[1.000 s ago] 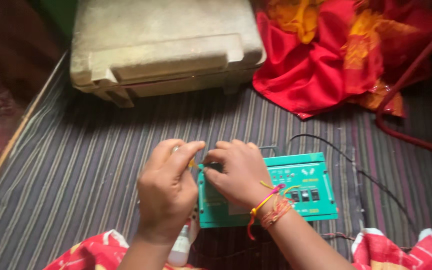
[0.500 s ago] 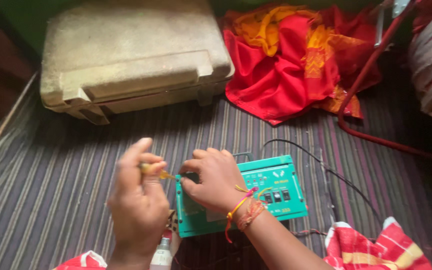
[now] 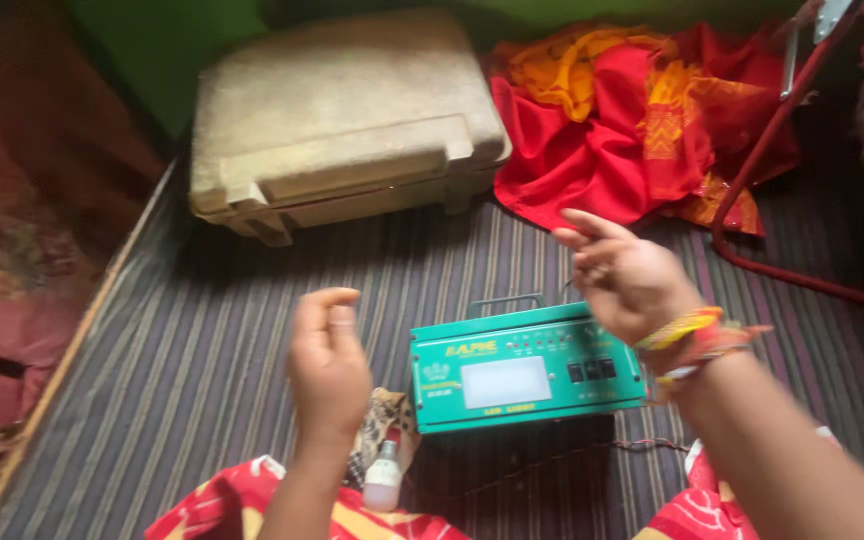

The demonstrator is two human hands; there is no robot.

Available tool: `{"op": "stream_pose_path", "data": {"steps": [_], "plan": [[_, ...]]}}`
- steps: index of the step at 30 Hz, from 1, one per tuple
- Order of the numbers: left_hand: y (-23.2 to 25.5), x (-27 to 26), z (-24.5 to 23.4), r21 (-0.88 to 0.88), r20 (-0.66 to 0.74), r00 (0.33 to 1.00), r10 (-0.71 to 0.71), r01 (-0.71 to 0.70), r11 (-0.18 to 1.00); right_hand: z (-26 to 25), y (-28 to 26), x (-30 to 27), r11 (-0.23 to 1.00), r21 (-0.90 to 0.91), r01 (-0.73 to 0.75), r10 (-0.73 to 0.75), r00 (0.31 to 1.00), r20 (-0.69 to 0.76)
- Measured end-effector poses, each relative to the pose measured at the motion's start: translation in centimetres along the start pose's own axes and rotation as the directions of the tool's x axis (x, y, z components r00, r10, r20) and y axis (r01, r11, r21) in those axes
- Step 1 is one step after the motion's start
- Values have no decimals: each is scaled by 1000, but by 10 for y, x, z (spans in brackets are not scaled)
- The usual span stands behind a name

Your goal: The person uses a screwdriver to remove screws from a green metal box, then connects wires to a light bulb socket on the box. The bulb lights up, and the person places the bulb into the socket.

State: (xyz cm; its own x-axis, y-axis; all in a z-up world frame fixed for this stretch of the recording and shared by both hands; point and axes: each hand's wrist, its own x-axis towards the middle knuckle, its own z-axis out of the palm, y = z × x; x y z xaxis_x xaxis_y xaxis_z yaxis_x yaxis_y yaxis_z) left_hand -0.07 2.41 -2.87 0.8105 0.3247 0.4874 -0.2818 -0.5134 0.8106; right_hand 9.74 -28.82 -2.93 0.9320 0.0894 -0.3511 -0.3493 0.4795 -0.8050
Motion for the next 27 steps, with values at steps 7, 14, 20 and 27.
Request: {"op": "stream_pose_path", "data": {"steps": [7, 14, 20, 27], "plan": [[51, -27, 23, 202, 465, 840, -278, 204, 958, -24, -9, -79, 997, 48, -63, 70, 985, -159], [92, -75, 40, -255, 483, 875, 37, 101, 962, 7, 23, -127, 880, -433, -197, 203, 979, -33], [95, -89, 58, -405, 631, 750, -200, 538, 739, 6, 1, -115, 836, -447, -319, 402, 910, 103], [94, -98, 82, -435, 556, 731, -394, 661, 612, -18, 7, -95, 873, -451, -186, 256, 962, 99]]}}
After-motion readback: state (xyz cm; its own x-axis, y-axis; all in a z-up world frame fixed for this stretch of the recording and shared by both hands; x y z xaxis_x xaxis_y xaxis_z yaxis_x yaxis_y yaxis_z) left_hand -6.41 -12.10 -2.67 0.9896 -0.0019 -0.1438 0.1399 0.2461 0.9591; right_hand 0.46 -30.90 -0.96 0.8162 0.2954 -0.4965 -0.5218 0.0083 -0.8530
